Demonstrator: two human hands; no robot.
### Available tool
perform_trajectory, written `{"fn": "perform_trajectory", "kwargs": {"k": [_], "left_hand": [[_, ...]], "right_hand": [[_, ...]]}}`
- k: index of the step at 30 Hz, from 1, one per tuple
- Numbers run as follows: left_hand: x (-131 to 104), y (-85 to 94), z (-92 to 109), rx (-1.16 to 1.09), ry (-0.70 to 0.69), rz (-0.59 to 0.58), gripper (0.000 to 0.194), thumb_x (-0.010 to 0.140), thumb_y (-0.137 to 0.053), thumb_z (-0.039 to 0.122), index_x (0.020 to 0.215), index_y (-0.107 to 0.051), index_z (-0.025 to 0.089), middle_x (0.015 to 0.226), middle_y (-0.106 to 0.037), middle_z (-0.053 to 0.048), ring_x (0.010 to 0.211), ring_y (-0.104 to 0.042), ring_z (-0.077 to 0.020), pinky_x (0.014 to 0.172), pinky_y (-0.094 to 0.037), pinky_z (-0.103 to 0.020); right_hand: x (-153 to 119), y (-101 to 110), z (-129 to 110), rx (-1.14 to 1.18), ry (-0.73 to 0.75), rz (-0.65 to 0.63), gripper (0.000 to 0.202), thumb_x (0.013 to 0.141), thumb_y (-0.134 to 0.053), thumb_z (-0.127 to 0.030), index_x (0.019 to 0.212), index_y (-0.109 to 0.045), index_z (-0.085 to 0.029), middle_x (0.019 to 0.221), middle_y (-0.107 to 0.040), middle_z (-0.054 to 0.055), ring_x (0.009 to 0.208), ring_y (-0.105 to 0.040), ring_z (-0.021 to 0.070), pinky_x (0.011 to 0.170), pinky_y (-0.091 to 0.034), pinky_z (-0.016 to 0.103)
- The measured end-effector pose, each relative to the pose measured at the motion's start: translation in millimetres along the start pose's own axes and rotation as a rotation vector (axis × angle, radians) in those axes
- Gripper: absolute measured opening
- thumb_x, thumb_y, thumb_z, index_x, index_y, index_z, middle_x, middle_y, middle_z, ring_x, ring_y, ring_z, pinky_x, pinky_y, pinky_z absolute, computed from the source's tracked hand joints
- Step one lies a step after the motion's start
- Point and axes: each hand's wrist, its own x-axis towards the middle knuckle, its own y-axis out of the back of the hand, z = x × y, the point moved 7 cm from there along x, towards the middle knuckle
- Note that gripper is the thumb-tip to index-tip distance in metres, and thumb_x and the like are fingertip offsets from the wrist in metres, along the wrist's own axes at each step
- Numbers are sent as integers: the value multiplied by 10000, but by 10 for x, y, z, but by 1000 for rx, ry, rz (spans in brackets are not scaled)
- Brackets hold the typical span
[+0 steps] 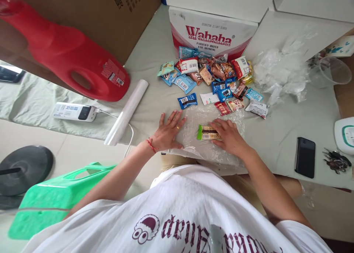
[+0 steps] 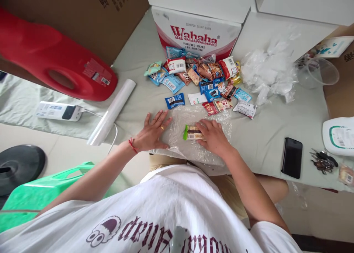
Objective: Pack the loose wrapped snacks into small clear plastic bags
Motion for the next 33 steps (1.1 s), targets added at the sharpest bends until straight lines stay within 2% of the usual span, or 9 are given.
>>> {"fn": "perform_trajectory", "kwargs": {"k": [3,6,8,13,18,24,29,31,33], "left_hand": [[-157,80,67,-3,-72,96,879,807,-743,528,1596,-390,367,1756,-68,-82,1602,-26,-458,1226,59,-719],[-235,93,148,-27,-165,92,639,852,-654,316,1469,-558,448,1746,-171,14,1611,-47,-421,1225,79,-723],[-246,62,161,-53,-191,67,641,807,-617,240,1429,-618,396,1727,-248,-1,1610,-72,-412,1226,88,-724],[-213,-38,114,-89,-161,96,644,828,-562,318,1466,-595,230,1684,-343,-112,1607,-131,-393,1242,79,-698],[-168,-95,76,-130,-68,152,614,966,-419,391,1533,-500,170,1653,-396,-147,1592,-213,-362,1255,7,-689],[-212,-98,61,-191,48,239,533,1037,-305,366,1454,-578,178,1583,-506,-129,1569,-283,-329,1266,-91,-662],[-237,77,7,-305,162,439,493,1022,-386,406,1404,-606,187,1458,-593,-147,1489,-409,-306,1222,-326,-546],[-184,208,58,-332,122,492,557,970,-476,390,1486,-523,186,1490,-552,-153,1462,-430,-303,1198,-371,-502],[-67,305,203,-316,-16,451,672,902,-551,334,1550,-442,194,1559,-485,-148,1464,-415,-311,1212,-337,-496]], "right_hand": [[-252,172,-116,87,17,153,509,1002,-560,-435,1476,-532,-252,1407,-591,138,1194,-502,334,986,-419,495],[-602,123,-294,127,54,194,613,935,-636,-573,1470,-542,-288,1343,-623,136,1194,-523,349,1015,-435,527],[-805,-42,-365,95,33,164,634,909,-677,-569,1463,-553,-287,1354,-621,144,1190,-531,365,1006,-450,551],[-997,-325,-361,53,-63,190,237,973,-615,-236,1170,-730,-298,1132,-718,90,1049,-590,305,893,-518,492],[-788,-116,-298,214,16,189,287,999,-510,-189,1134,-737,-299,1128,-719,84,937,-665,221,800,-583,380],[-314,200,-28,159,24,89,317,1034,-416,-213,1192,-689,-243,1220,-724,93,1063,-705,225,850,-583,357],[0,227,98,73,36,-28,315,1025,-425,-222,1222,-671,-235,1212,-742,74,1015,-717,238,846,-554,360],[50,224,82,75,57,-46,319,1031,-416,-227,1219,-673,-234,1209,-746,72,1033,-715,238,862,-544,358],[66,225,58,71,69,-50,321,1036,-409,-232,1213,-676,-226,1204,-749,75,1036,-715,242,862,-539,361]]}}
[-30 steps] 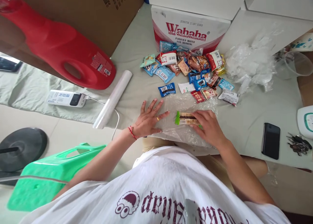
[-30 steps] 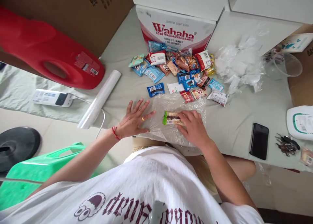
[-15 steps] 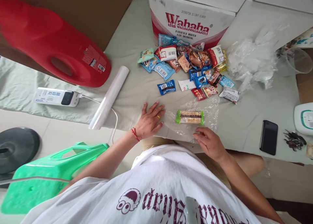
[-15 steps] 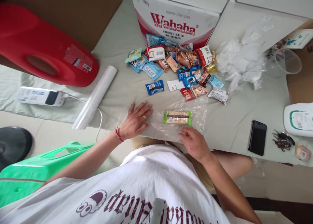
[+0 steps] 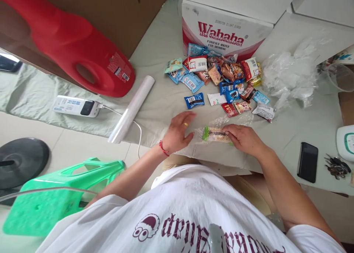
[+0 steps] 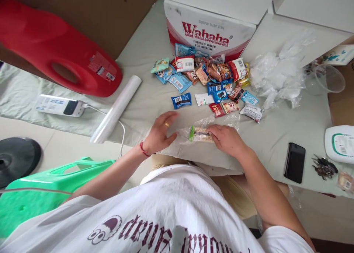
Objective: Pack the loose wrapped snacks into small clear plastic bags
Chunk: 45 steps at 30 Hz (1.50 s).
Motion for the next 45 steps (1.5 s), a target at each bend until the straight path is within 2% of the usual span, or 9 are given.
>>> {"fn": "perform_trajectory", "kwargs": {"k": [3,7,17,23,27,31,36,41,45], "left_hand": [[178,-157,218,14,-196,-190,740,850,-583,238,1571,-418,223,1578,-477,-132,1445,-429,-317,1212,-283,-513],[346,-354,169,-8,-122,-249,367,961,-521,334,1247,-712,209,1108,-732,-123,1120,-620,-288,1008,-431,-475],[314,-219,-402,-3,455,160,326,976,-475,397,810,-686,213,762,-678,-75,807,-639,-240,690,-462,-336],[86,244,-263,-70,363,496,236,972,-457,314,916,-654,196,885,-658,-87,896,-625,-224,861,-512,-381],[226,185,210,-380,63,221,318,974,-539,394,1208,-621,195,1041,-710,-82,902,-657,-191,870,-525,-353],[559,-198,501,-493,-14,-192,866,818,-758,456,1544,-364,198,1382,-656,-125,1241,-632,-282,1083,-431,-440],[713,-490,448,-324,34,-561,871,753,-807,452,1516,-455,222,1088,-773,-49,1170,-664,-312,1076,-371,-448],[604,-379,239,-338,79,-632,341,780,-743,424,1047,-750,212,773,-696,3,889,-677,-229,905,-439,-350],[538,-238,150,-526,59,-442,182,760,-724,375,767,-666,203,859,-684,-27,962,-637,-216,924,-459,-335]], "right_hand": [[-9,16,-18,-5,2,7,321,1033,-408,-230,1212,-675,-215,1193,-747,83,1018,-713,246,846,-538,366],[-30,72,19,-6,-14,40,321,1028,-413,-230,1205,-681,-225,1133,-747,84,984,-700,236,822,-533,355],[185,24,200,-118,-101,41,347,1020,-437,-245,1200,-730,-207,1058,-731,99,908,-684,239,746,-492,326],[420,-59,219,-121,-78,-17,338,1034,-458,-286,1165,-766,-240,1056,-742,85,912,-687,229,730,-471,308],[417,-45,160,-8,28,2,341,1038,-471,-295,1216,-759,-258,1066,-739,79,928,-686,213,776,-489,303],[328,14,175,49,61,49,346,1038,-476,-291,1235,-757,-253,1028,-725,89,890,-682,210,779,-503,308],[221,51,340,98,51,160,338,1043,-474,-312,1198,-764,-239,1031,-729,89,903,-697,214,781,-527,312],[197,15,459,159,32,199,323,1043,-482,-321,1184,-759,-236,1038,-741,93,926,-709,231,804,-546,341],[266,25,448,170,25,197,300,1038,-510,-356,1156,-760,-239,1039,-756,85,926,-712,231,805,-537,341]]}}
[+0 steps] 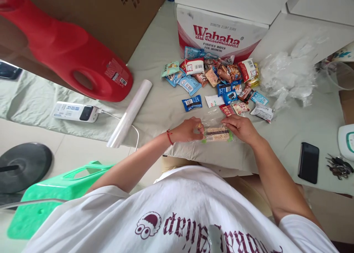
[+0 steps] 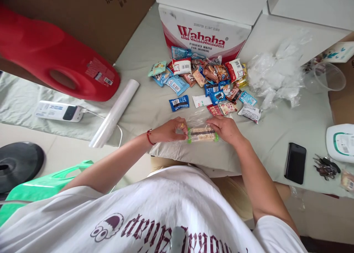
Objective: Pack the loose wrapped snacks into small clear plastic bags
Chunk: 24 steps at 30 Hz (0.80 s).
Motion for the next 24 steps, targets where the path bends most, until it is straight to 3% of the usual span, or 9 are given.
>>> {"fn": "perform_trajectory", "kwargs": {"k": [3,6,10,12,14,16,19,22,24], "left_hand": [[-86,1,-79,-246,-10,121,213,746,-723,347,744,-565,205,968,-700,-48,999,-645,-207,942,-474,-351],[-162,-16,-264,-420,93,270,252,755,-718,357,769,-509,217,877,-691,-32,906,-657,-187,874,-493,-343],[-226,25,-463,-436,194,447,317,751,-728,342,930,-493,228,755,-645,20,757,-645,-165,782,-498,-323],[-228,62,-471,-411,190,468,305,803,-678,356,992,-473,232,740,-639,28,727,-658,-167,757,-505,-325],[-209,100,-401,-351,162,435,273,845,-645,393,1011,-506,227,817,-687,-9,798,-685,-191,802,-519,-356],[-172,150,-251,-223,103,382,328,844,-678,434,1071,-583,217,1024,-743,-72,1003,-687,-242,936,-501,-408],[-53,170,40,-89,-38,263,670,794,-774,463,1380,-556,224,1325,-698,-114,1267,-604,-300,1066,-437,-428],[134,23,230,-131,-111,32,998,731,-840,420,1585,-351,249,1357,-696,-102,1216,-639,-274,1000,-467,-368],[239,-121,256,-197,-79,-124,1076,709,-843,369,1618,-277,258,1235,-755,-67,1054,-687,-231,905,-485,-330]], "right_hand": [[78,-12,10,-20,-4,-14,295,1033,-532,-393,1096,-765,-224,1012,-765,80,903,-710,226,780,-516,330],[138,-50,64,-32,-9,-29,293,1029,-543,-401,1050,-765,-212,983,-767,77,891,-708,223,774,-498,322],[156,-125,144,-49,-29,-43,285,1027,-547,-393,1036,-764,-208,987,-771,75,898,-710,227,783,-491,322],[147,-139,139,-62,-33,-40,290,1032,-541,-393,1036,-762,-206,997,-772,76,879,-708,222,763,-486,318],[134,-114,87,-65,-18,-17,297,1037,-535,-397,1032,-762,-206,984,-769,75,858,-703,214,745,-482,310],[121,-56,1,-69,9,22,306,1042,-530,-405,1034,-763,-208,954,-761,73,839,-696,206,733,-481,301],[106,31,-135,-85,59,61,317,1044,-526,-421,1037,-767,-215,886,-738,67,797,-679,196,704,-475,291],[93,69,-211,-96,103,67,327,1047,-516,-422,1026,-767,-214,814,-703,58,756,-659,191,671,-465,289],[79,74,-211,-90,114,72,326,1050,-510,-412,1018,-764,-210,814,-701,60,753,-658,191,671,-468,291]]}}
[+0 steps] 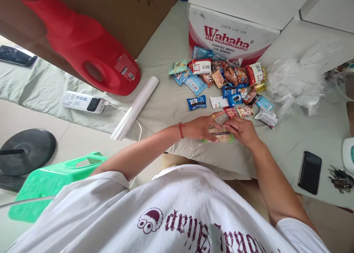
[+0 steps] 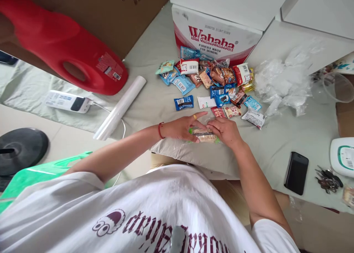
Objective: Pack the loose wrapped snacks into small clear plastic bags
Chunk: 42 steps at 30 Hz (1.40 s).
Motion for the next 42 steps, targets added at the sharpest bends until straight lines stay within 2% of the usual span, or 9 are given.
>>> {"fn": "perform_trajectory", "kwargs": {"k": [4,10,16,20,25,29,31,35,42], "left_hand": [[52,-124,-132,-73,155,-159,935,671,-829,345,1513,-458,180,809,-746,22,751,-656,-183,717,-450,-283],[-179,183,-269,19,204,-76,323,715,-739,422,884,-752,147,660,-606,32,642,-510,-128,635,-354,-261],[-399,532,-612,429,400,316,198,732,-708,355,635,-650,193,688,-626,-30,748,-559,-216,716,-398,-319],[-523,531,-673,726,507,504,129,731,-729,304,729,-663,193,904,-686,-125,1005,-583,-347,886,-449,-449],[-774,553,-406,806,505,840,381,788,-636,220,1165,-665,178,1204,-611,-178,1157,-542,-382,946,-448,-506],[-1012,436,-22,802,319,1050,364,815,-551,144,1149,-682,204,1251,-622,-156,1213,-510,-373,1005,-374,-551],[-993,231,147,793,139,956,294,865,-540,167,1099,-705,236,1220,-670,-127,1222,-523,-354,1016,-339,-539],[-673,-372,285,854,-161,451,349,989,-444,175,1193,-706,278,1301,-713,-68,1262,-556,-268,952,-358,-429],[-291,-515,-59,1038,-6,177,487,991,-381,94,1411,-610,186,1543,-566,-63,1200,-587,-244,895,-393,-413]], "right_hand": [[-48,-23,63,30,-25,17,312,1046,-519,-408,1001,-759,-213,847,-720,65,769,-669,195,693,-483,297],[-71,-117,154,72,-85,-23,313,1042,-521,-422,1020,-758,-219,896,-746,68,815,-686,208,748,-502,313],[7,-229,257,-1,-127,-100,329,1048,-502,-433,1037,-756,-225,978,-760,65,877,-691,213,745,-470,304],[31,-327,337,-184,-149,-143,348,1050,-478,-439,1055,-754,-226,1001,-749,85,889,-664,228,671,-408,303],[124,-215,294,-253,-98,-125,345,1047,-465,-371,1039,-760,-194,957,-704,119,934,-598,269,778,-435,360],[399,-45,195,-229,-41,-87,328,1030,-491,-330,1166,-745,-174,1082,-698,141,1028,-535,320,881,-433,432],[566,-124,140,-228,18,-156,343,1006,-546,-326,1260,-709,-164,1170,-690,147,1094,-511,340,921,-419,449],[816,-419,152,-263,43,-266,470,930,-674,-345,1354,-651,-146,1197,-690,167,1124,-498,358,911,-399,456],[904,-276,144,-177,77,-257,207,972,-604,-329,931,-763,-204,960,-694,109,1040,-519,313,882,-390,428]]}}
